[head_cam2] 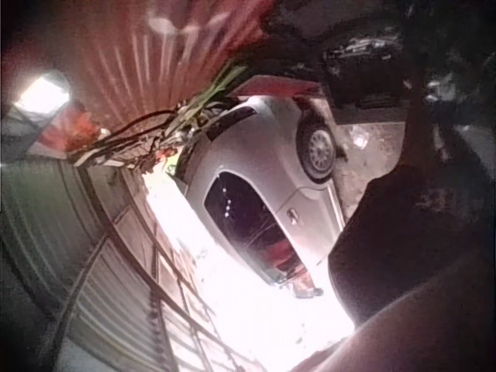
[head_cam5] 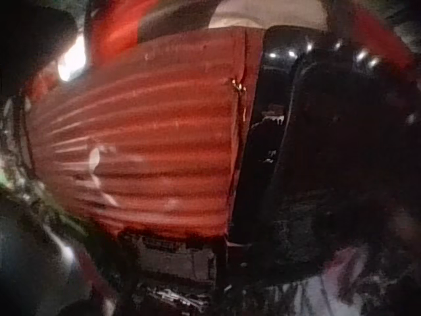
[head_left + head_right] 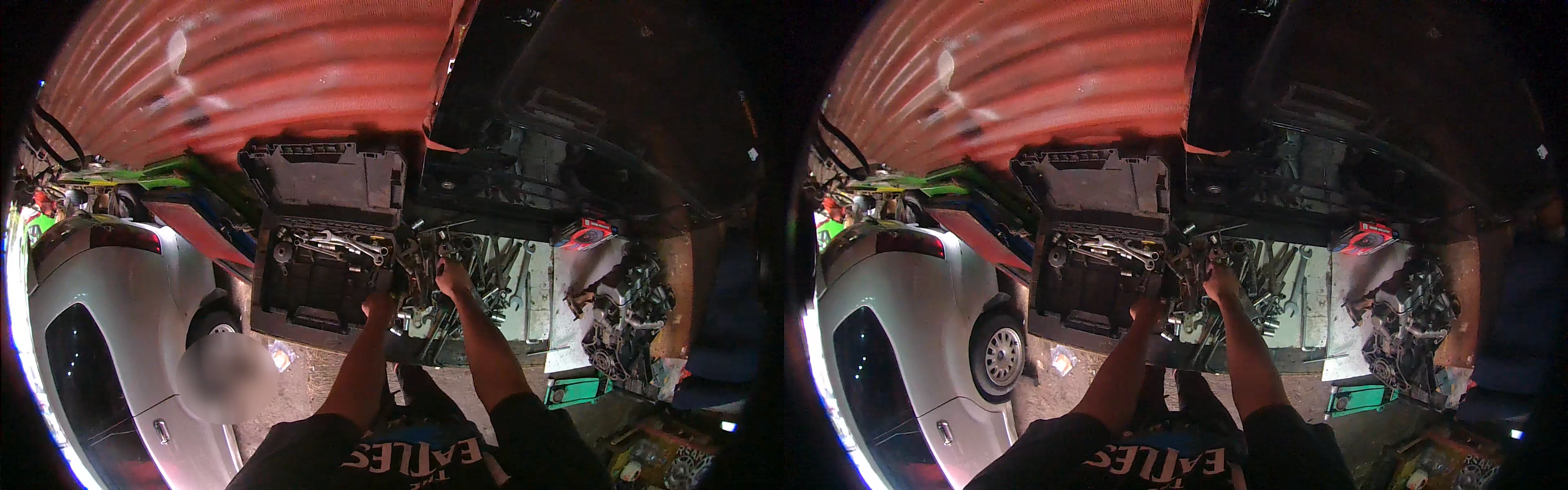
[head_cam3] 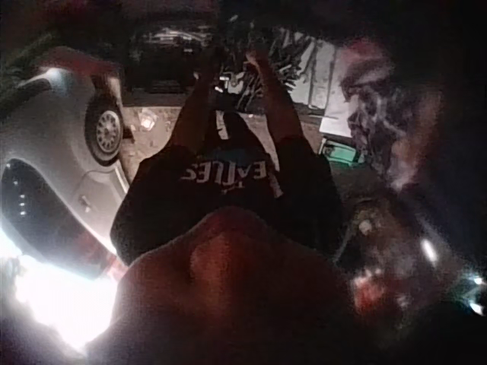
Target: The person organizes a collection of metal tools, including wrenches and sockets, by picking them up from a cluttered workbench and placing them into a black plastic toolbox. The person repeatedly sorts and arranges the tools within the case throughout the clip.
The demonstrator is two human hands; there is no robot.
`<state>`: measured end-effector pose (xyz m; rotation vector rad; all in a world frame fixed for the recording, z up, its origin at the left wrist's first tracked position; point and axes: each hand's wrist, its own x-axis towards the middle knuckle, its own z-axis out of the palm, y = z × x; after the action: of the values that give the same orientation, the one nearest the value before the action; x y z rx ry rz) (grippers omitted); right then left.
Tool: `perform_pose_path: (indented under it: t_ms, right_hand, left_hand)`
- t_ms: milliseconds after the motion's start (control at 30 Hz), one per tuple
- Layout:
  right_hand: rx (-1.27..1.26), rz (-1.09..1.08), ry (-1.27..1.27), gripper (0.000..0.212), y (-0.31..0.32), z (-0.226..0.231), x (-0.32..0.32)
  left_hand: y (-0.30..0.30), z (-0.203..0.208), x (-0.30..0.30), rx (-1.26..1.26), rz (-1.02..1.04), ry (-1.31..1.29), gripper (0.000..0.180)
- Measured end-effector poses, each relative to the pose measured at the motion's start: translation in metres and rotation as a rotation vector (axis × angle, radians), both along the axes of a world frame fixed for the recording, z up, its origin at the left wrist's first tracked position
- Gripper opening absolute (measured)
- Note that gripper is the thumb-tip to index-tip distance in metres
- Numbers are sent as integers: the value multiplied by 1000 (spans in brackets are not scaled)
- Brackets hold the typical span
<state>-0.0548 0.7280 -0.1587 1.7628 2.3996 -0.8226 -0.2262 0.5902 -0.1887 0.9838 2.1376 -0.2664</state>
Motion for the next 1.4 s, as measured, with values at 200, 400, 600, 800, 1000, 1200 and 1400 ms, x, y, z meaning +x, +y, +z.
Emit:
perform_pose_path:
  t_ms: [200,400,600,800,1000,1200,1400]
  right_hand:
    - [11,-17,90,25,14,3,-8]
    - [80,45,11,23,37,-3,-15]
    - [30,-16,-17,19,53,10,-29]
    - [-21,152,-72,22,59,6,-27]
    - [-25,204,-74,36,32,-21,-44]
    - [711,320,-264,43,-5,-46,-53]
    - [616,353,-297,51,-9,-39,-62]
  left_hand:
    - [-2,-3,-2,32,-21,10,31]
    - [0,-17,-21,-18,143,-154,26]
    - [14,11,-15,-113,36,-45,29]
    - [19,12,-20,-139,72,-94,34]
    - [27,5,-24,-193,62,-139,43]
    - [25,15,-24,-174,150,-164,52]
    - [17,-7,-32,-233,157,-162,61]
